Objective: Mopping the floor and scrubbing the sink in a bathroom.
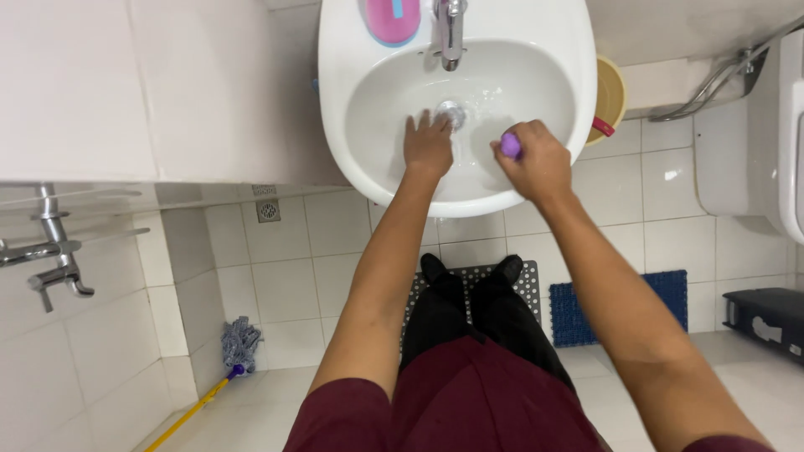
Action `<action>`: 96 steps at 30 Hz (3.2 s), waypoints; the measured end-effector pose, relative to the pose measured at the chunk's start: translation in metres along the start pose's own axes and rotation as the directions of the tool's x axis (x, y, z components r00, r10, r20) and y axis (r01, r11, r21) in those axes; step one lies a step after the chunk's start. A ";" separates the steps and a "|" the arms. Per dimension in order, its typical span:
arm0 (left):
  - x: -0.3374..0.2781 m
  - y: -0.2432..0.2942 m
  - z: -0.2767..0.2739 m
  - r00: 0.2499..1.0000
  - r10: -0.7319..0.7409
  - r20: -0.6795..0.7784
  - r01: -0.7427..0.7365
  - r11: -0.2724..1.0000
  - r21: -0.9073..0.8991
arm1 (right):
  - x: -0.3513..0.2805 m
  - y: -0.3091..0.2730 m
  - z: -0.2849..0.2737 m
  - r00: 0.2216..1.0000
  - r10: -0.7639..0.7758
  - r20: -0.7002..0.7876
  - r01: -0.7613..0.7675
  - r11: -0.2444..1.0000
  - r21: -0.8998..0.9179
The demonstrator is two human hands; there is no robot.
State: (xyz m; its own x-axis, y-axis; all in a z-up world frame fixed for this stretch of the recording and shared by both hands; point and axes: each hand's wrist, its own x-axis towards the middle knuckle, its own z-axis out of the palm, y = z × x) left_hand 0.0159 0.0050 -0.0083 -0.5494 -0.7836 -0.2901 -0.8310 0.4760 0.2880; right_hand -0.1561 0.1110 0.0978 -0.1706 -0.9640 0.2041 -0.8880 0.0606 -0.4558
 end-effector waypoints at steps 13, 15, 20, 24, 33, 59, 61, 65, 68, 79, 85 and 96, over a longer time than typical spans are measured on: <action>0.000 -0.012 -0.013 0.993 -0.025 0.112 0.009 0.990 0.143 | 0.001 -0.012 -0.010 0.995 0.083 -0.062 -0.079 0.994 0.069; -0.027 -0.017 -0.044 0.994 -0.056 0.093 0.052 0.998 0.043 | 0.007 -0.012 -0.013 0.996 0.079 -0.037 -0.076 0.994 0.073; -0.114 -0.037 -0.085 0.866 -0.339 -0.366 0.366 0.931 0.003 | 0.020 0.042 0.045 0.986 0.031 0.166 -0.009 0.991 -0.131; -0.107 -0.054 -0.050 0.693 -0.459 -0.556 0.350 0.888 -0.296 | 0.023 0.033 0.033 0.992 -0.074 0.102 0.090 0.982 -0.167; -0.098 -0.050 -0.045 0.591 -0.566 -0.575 0.330 0.820 -0.468 | -0.023 0.009 -0.013 0.979 -0.151 0.134 0.166 0.980 -0.113; -0.104 -0.056 -0.043 0.553 -0.672 -0.493 0.100 0.641 -0.761 | 0.055 -0.120 0.195 0.681 -0.275 0.679 -0.363 0.679 0.638; -0.104 -0.055 -0.039 0.563 -0.667 -0.488 0.127 0.653 -0.746 | 0.045 -0.092 0.116 0.468 -0.277 0.839 -0.240 0.874 0.423; -0.103 -0.052 -0.050 0.567 -0.673 -0.474 0.149 0.650 -0.745 | 0.052 0.019 0.068 0.287 0.146 0.947 0.305 0.923 -0.235; -0.104 -0.050 -0.052 0.579 -0.691 -0.432 0.193 0.631 -0.751 | 0.083 0.029 0.074 0.486 0.065 0.871 0.295 0.927 -0.234; -0.102 -0.049 -0.053 0.565 -0.671 -0.480 0.172 0.665 -0.727 | 0.046 -0.044 0.137 0.553 -0.416 0.722 0.075 0.888 0.455; -0.103 -0.046 -0.055 0.562 -0.668 -0.488 0.208 0.685 -0.698 | 0.065 0.017 0.040 0.208 -0.005 0.978 0.289 0.956 -0.057; -0.099 -0.047 -0.048 0.514 -0.673 -0.531 0.289 0.719 -0.632 | 0.085 -0.009 0.155 0.668 -0.001 0.744 0.014 1.000 -0.011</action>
State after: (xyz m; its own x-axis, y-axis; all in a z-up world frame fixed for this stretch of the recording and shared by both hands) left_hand 0.1131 0.0411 0.0503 0.3236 -0.9355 0.1416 -0.7013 -0.1367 0.6997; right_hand -0.0962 -0.0118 -0.0152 0.2051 -0.8367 -0.5078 -0.8950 0.0497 -0.4434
